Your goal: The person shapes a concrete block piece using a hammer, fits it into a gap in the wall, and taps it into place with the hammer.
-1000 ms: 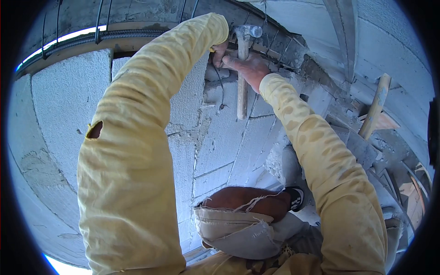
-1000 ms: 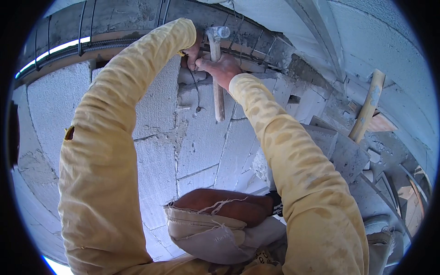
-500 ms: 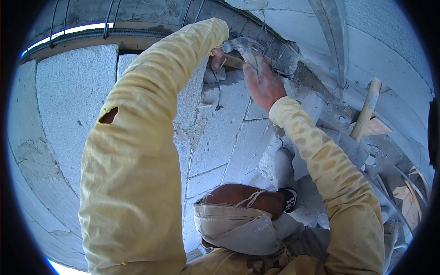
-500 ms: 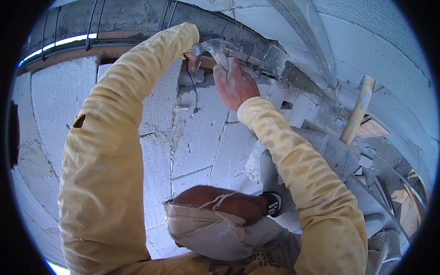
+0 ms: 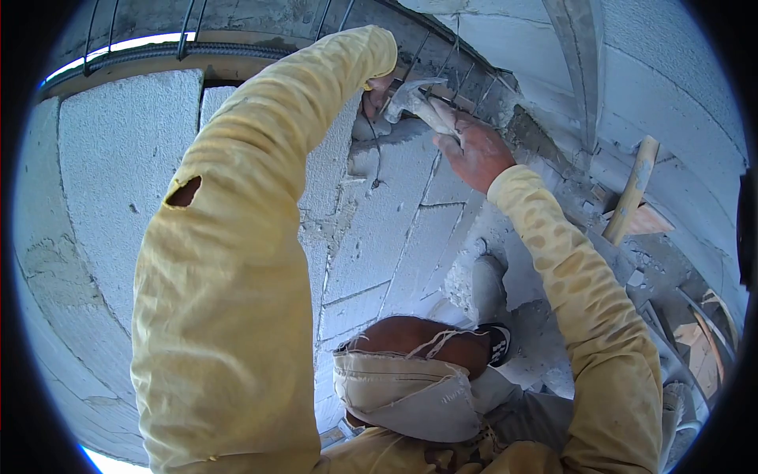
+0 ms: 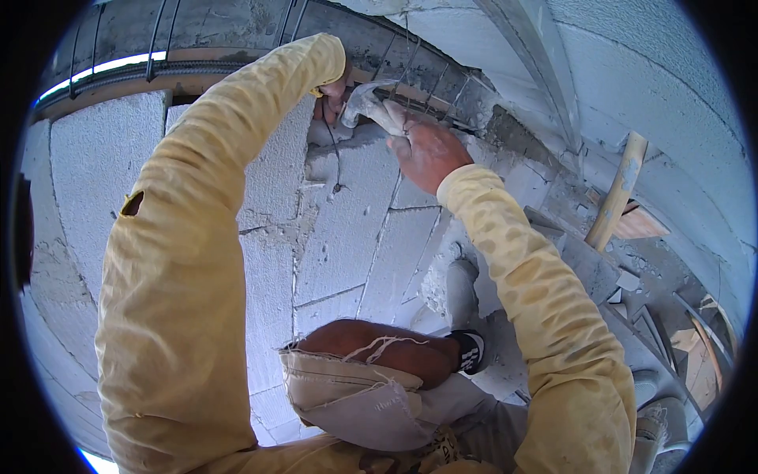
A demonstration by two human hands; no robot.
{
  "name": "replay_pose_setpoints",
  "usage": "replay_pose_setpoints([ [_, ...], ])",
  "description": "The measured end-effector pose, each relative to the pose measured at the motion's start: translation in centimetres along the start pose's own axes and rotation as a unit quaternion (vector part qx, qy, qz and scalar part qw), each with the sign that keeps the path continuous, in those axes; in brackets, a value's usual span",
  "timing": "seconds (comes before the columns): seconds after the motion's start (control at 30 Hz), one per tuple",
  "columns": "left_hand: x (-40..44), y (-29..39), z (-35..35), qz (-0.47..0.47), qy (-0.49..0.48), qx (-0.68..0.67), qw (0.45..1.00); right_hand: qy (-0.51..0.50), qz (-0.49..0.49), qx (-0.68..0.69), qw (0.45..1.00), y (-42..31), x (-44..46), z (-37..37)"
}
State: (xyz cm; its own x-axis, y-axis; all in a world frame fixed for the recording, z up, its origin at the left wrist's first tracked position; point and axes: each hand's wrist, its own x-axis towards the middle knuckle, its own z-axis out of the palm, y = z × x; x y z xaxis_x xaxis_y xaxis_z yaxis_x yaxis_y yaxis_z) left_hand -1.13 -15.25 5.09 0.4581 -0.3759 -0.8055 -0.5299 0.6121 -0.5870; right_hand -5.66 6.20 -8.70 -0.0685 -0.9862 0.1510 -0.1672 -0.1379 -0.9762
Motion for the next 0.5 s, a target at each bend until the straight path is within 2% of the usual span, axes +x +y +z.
replay_pose_setpoints([
  [0.03,0.1,-0.1,0.4,-0.001,-0.002,0.002,1.0,0.068,-0.014,0.038,0.997,0.1,-0.2,0.9],
  [0.13,0.5,-0.2,0.1,-0.001,-0.004,0.0,1.0,0.176,0.004,0.085,0.981,-0.3,0.0,1.1],
  [0.23,0.7,-0.2,0.0,0.0,-0.003,-0.006,1.0,0.17,0.021,0.121,0.978,-1.3,-0.4,0.9],
  [0.33,0.8,-0.3,0.1,0.001,-0.005,-0.008,1.0,0.249,-0.03,0.098,0.963,-0.7,0.0,1.8],
  [0.43,0.9,-0.2,0.1,0.001,-0.007,-0.008,1.0,0.213,-0.055,0.06,0.974,0.0,0.2,1.9],
  [0.5,0.9,-0.3,0.0,-0.001,-0.011,-0.01,1.0,0.102,-0.017,0.02,0.994,-0.5,-0.2,0.0],
])
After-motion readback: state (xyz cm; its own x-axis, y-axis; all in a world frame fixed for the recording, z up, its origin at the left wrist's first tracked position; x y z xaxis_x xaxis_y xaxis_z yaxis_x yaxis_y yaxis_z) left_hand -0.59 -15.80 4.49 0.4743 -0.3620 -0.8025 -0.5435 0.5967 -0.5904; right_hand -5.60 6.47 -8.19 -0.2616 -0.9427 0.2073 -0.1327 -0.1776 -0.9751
